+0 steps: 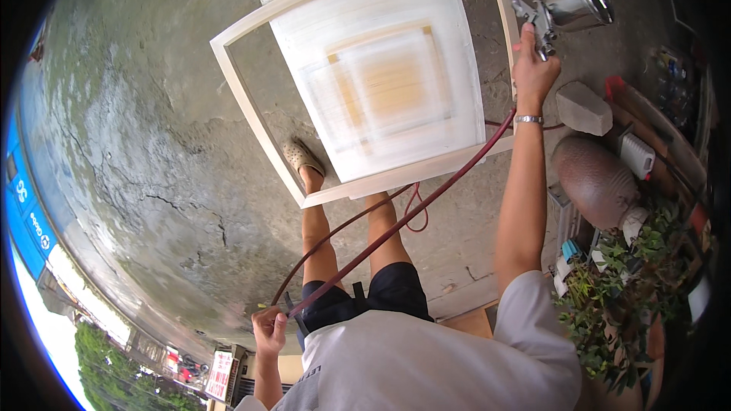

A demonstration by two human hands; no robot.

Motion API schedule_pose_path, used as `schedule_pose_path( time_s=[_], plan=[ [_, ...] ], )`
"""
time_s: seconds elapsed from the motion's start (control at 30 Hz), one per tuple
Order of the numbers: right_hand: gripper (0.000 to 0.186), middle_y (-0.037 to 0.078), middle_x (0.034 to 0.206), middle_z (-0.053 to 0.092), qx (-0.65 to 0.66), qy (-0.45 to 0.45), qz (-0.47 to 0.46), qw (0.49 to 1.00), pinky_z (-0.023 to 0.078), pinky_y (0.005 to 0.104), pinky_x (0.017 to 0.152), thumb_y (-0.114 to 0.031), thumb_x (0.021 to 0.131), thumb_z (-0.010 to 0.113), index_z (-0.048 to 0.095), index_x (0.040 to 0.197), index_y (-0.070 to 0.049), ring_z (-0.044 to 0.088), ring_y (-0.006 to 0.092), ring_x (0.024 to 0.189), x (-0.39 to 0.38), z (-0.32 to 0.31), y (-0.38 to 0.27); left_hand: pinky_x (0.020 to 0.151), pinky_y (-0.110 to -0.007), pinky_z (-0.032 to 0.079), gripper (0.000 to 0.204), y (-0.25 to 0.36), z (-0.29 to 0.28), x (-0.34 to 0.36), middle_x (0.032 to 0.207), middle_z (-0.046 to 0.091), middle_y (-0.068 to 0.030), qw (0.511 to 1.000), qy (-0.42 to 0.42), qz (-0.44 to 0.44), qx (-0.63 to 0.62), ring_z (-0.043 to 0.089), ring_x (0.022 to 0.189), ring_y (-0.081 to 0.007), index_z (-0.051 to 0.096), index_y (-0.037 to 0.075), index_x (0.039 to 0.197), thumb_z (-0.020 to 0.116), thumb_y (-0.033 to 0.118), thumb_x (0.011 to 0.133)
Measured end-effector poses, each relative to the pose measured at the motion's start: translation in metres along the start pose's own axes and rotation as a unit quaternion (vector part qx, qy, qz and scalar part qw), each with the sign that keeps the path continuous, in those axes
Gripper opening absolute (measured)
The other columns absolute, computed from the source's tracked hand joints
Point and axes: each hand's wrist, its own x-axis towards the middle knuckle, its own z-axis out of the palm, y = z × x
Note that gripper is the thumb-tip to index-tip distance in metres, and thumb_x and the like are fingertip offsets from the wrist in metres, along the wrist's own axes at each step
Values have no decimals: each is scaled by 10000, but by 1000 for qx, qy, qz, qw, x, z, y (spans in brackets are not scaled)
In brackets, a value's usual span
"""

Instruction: The person spray paints a wooden frame white using a spray gun, then places it on a table with other frames. The person repeats the process with a second frame, moving between frames and the work area.

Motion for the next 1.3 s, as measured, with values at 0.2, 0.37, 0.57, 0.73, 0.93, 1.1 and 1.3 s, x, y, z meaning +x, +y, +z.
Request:
schedule_pose_path(
  time_s=[0.2, 0.37, 0.57, 0.73, 0.93, 1.1, 1.3],
  plan=[
    [507, 98, 708, 703, 8, 65, 7, 998, 383, 302, 357, -431, 935, 666, 707, 810, 58, 531, 150, 377, 33, -18, 3, 475, -373, 294, 586, 25, 15, 4, 519, 383, -90, 1000, -16, 22, 15, 414, 454, -241, 432, 20, 586, 579, 453, 953],
    [494, 108, 703, 707, -10, 50, 49, 998, 377, 305, 357, -440, 925, 676, 719, 835, 44, 525, 140, 378, 21, -17, 9, 484, -358, 284, 591, 14, 7, -2, 522, 362, -76, 1000, -6, 23, 15, 386, 464, -218, 414, 16, 583, 565, 448, 957],
    [508, 37, 523, 582, 42, -67, 9, 997, 338, 290, 352, -444, 925, 678, 667, 697, 10, 480, 112, 356, -71, 21, -16, 508, -265, 286, 421, -86, -24, -50, 653, 483, -20, 985, 142, -42, -93, 380, 542, -84, 504, 31, 793, 488, 373, 1037],
    [431, 25, 549, 597, 84, -154, -17, 984, 364, 269, 395, -387, 938, 685, 676, 730, -10, 524, 101, 416, -153, 56, -54, 511, -299, 206, 544, -102, -54, -48, 575, 371, 8, 968, 189, -37, -162, 291, 523, -83, 413, 60, 613, 433, 370, 1060],
    [348, 24, 554, 521, 112, -227, -71, 965, 392, 303, 492, -285, 934, 708, 627, 767, 9, 437, 101, 514, -222, 101, -99, 498, -317, 173, 582, -135, -69, -64, 530, 269, 8, 948, 253, -51, -188, 236, 495, -101, 288, 80, 570, 353, 367, 1071],
    [368, 35, 551, 520, 125, -288, -80, 946, 392, 310, 488, -300, 937, 703, 614, 750, 5, 445, 110, 506, -264, 131, -131, 490, -324, 169, 585, -162, -80, -83, 526, 254, 6, 936, 264, -57, -226, 224, 486, -105, 267, 79, 570, 325, 364, 1077],
    [392, 20, 530, 463, 172, -406, -82, 894, 359, 319, 475, -335, 938, 694, 607, 736, -9, 404, 117, 492, -302, 153, -179, 489, -324, 171, 590, -182, -85, -98, 525, 255, 3, 933, 275, -73, -220, 225, 489, -109, 270, 78, 570, 315, 374, 1079]
  ],
)
